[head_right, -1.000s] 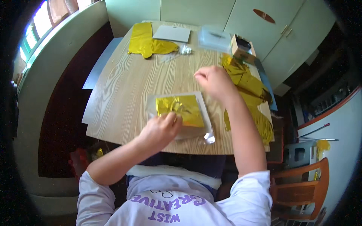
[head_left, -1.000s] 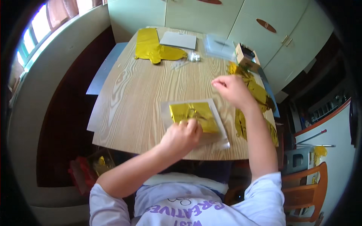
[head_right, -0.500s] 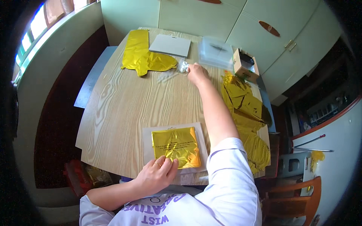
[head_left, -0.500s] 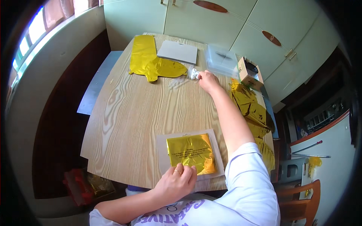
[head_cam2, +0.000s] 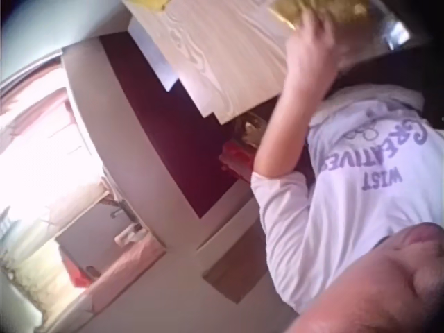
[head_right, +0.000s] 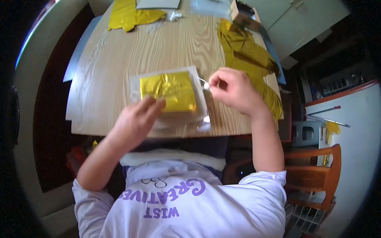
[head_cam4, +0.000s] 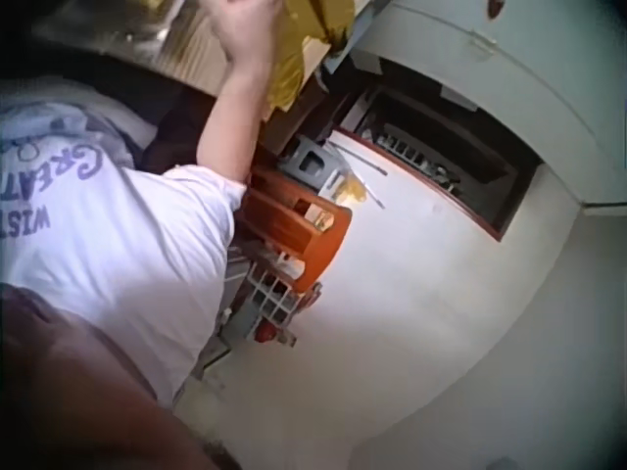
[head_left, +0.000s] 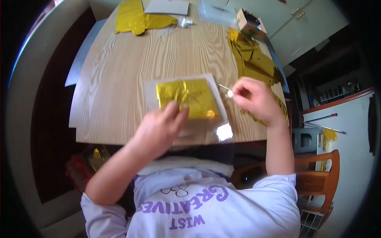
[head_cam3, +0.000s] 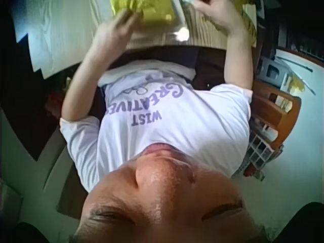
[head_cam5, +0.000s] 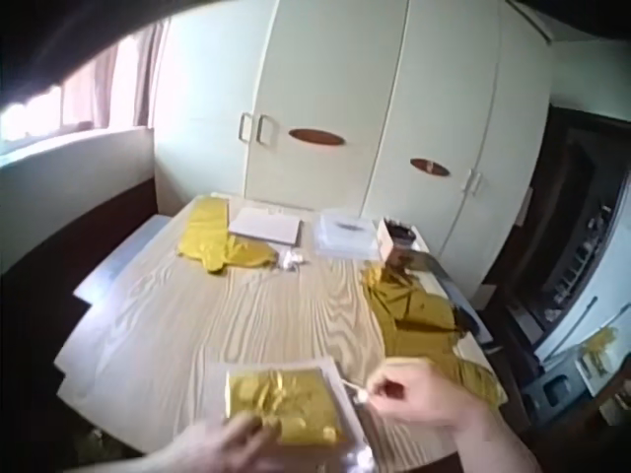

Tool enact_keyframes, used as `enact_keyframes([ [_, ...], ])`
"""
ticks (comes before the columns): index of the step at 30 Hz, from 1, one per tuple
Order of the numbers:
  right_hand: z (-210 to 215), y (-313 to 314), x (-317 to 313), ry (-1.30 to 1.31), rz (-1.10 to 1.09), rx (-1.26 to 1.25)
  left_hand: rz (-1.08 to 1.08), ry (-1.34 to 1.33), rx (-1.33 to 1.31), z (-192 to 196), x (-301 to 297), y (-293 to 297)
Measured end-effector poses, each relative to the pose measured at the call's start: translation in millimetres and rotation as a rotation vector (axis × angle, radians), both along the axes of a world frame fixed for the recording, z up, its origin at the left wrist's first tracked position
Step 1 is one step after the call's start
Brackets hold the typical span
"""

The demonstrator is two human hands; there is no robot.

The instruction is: Packaging items into gold foil pouches and tying components with string.

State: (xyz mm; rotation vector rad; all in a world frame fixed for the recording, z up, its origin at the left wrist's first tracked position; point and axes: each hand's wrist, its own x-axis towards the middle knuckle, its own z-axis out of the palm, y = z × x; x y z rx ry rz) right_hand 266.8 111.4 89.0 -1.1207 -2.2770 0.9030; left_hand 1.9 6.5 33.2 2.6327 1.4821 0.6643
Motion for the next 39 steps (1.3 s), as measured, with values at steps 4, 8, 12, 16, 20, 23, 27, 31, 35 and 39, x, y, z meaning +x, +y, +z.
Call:
enact_keyframes([
  [4,23.5,-96.0,14.7,0.135,0.074,0.045,-0.030,-0.130,-0.083,15.0,0.6,16.4],
  [8,6.6,-131.5,-5.7,0.146,-0.048,0.077,-0.026,-0.137,0.011,24.6,8.0,20.8],
  [12,-5.2,-116.6,-43.4,0.060,-0.157,0.453,-0.008,-0.131,-0.001,29.7,13.4,14.8],
  [16,-33.1,-103.5,-67.9,-0.321,-0.210,0.734,0.002,-0.156,0.001,36.7,19.5,9.1],
  [20,-39.8,-110.3,-73.0,-0.416,-0.224,0.645,-0.024,-0.193,0.007,25.5,18.3,6.3],
  [23,-31.4,-124.2,-58.7,-0.289,-0.121,0.615,-0.017,-0.156,-0.004,14.5,17.6,1.7],
  [27,-8.7,-134.4,-28.0,-0.128,-0.163,0.504,0.003,-0.085,-0.012,-2.7,18.8,-12.3],
  [31,-21.6,-103.3,-11.0,-0.058,-0.128,0.590,-0.088,-0.079,0.050,-0.2,16.2,-23.7],
  [35,-49.3,-87.4,-11.1,-0.236,0.009,0.595,-0.069,-0.068,0.005,-12.1,11.1,-24.0],
  [39,-78.7,-87.6,0.7,-0.384,0.116,0.476,-0.134,0.074,-0.147,-28.3,5.0,-24.6],
])
